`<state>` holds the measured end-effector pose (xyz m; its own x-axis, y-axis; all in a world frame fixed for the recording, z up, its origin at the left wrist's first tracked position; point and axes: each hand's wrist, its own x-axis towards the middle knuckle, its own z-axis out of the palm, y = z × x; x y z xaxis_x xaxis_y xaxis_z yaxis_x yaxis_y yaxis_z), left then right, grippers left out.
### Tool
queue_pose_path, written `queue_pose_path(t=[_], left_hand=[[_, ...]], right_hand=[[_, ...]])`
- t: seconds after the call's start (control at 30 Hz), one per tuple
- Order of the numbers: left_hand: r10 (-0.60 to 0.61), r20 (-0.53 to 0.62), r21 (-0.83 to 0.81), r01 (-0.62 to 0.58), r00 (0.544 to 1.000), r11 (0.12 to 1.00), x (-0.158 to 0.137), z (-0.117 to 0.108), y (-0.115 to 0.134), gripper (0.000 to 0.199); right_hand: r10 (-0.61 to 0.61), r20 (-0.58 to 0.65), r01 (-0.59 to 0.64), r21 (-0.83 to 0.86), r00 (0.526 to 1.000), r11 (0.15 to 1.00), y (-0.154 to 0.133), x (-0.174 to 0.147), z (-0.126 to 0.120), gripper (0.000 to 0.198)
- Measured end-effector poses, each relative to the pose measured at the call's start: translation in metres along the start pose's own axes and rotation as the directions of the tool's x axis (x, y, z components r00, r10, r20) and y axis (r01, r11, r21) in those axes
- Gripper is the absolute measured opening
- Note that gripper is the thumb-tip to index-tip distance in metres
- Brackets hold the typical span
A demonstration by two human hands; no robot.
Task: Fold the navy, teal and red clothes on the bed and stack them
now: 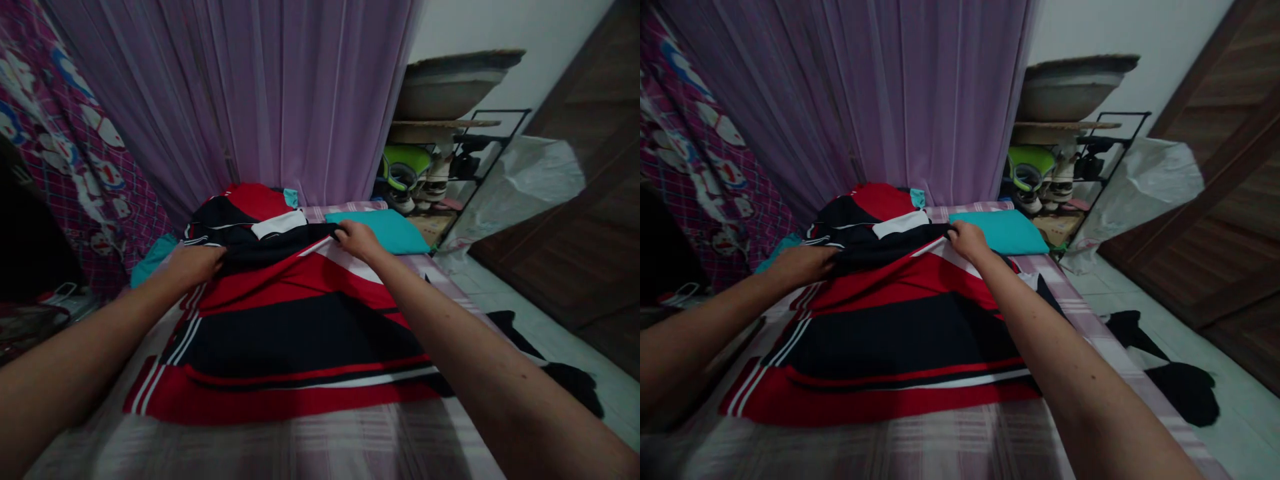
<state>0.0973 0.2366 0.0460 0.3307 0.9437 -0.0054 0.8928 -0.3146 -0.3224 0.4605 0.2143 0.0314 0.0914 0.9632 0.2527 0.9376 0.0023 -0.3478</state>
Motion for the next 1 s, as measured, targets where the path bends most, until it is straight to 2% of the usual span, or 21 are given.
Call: queue_pose_path(t=[0.13,0.2,0.27,0.37,0.47,0.57,0.67,0.73,0.8,0.9,1.0], left_hand=[[-0.107,-0.111,0.014,0.109,0.988,0.994,0.049,-0.017,0.0,0.039],[-0.096,-0.206,-0.013,0.096,0.974,0.995,0.061,-0.015,0.01,0.044],[-0.043,-0.26,-0.051,0.031,0.965,0.998,0.063,-0.007,0.026,0.047],[0.069,-0.181,-0.079,-0.084,0.981,0.993,0.045,0.014,0.047,0.049],[0.097,-0.08,-0.094,-0.105,0.992,0.99,0.016,0.036,0.053,0.064],[0.125,-0.081,-0.142,-0.136,0.989,0.981,-0.007,0.051,0.045,0.071],[0.171,-0.102,-0.159,-0.186,0.98,0.97,-0.017,0.056,0.039,0.066],[0.186,-0.069,-0.144,-0.194,0.98,0.97,-0.017,0.053,0.04,0.052],[0.151,-0.017,-0.106,-0.152,0.988,0.983,-0.011,0.047,0.04,0.042],[0.037,-0.009,-0.041,-0.037,0.999,0.998,0.01,0.035,0.037,0.043],[-0.028,-0.064,-0.007,0.027,0.998,1.0,0.037,0.031,0.029,0.044]], right_hand=[[0.134,0.014,-0.135,0.08,0.991,0.988,0.01,0.035,0.022,0.031],[0.196,0.023,-0.198,0.093,0.98,0.976,0.013,0.046,0.036,0.031],[0.236,0.03,-0.238,0.097,0.971,0.966,0.017,0.05,0.048,0.032],[0.211,0.012,-0.211,0.099,0.977,0.972,0.029,0.043,0.055,0.037],[0.135,-0.02,-0.135,-0.007,0.991,0.991,0.05,0.024,0.046,0.033],[0.107,0.068,-0.096,-0.152,0.992,0.984,0.073,-0.002,0.032,0.033],[0.017,0.187,0.029,-0.237,0.982,0.971,0.085,-0.024,0.027,0.044],[-0.01,0.213,0.07,-0.277,0.977,0.958,0.085,-0.034,0.031,0.044],[0.009,0.22,0.063,-0.32,0.975,0.945,0.083,-0.038,0.037,0.033],[0.055,0.2,0.023,-0.368,0.978,0.929,0.08,-0.036,0.042,0.033],[0.083,0.101,-0.044,-0.334,0.991,0.942,0.083,-0.029,0.043,0.032]])
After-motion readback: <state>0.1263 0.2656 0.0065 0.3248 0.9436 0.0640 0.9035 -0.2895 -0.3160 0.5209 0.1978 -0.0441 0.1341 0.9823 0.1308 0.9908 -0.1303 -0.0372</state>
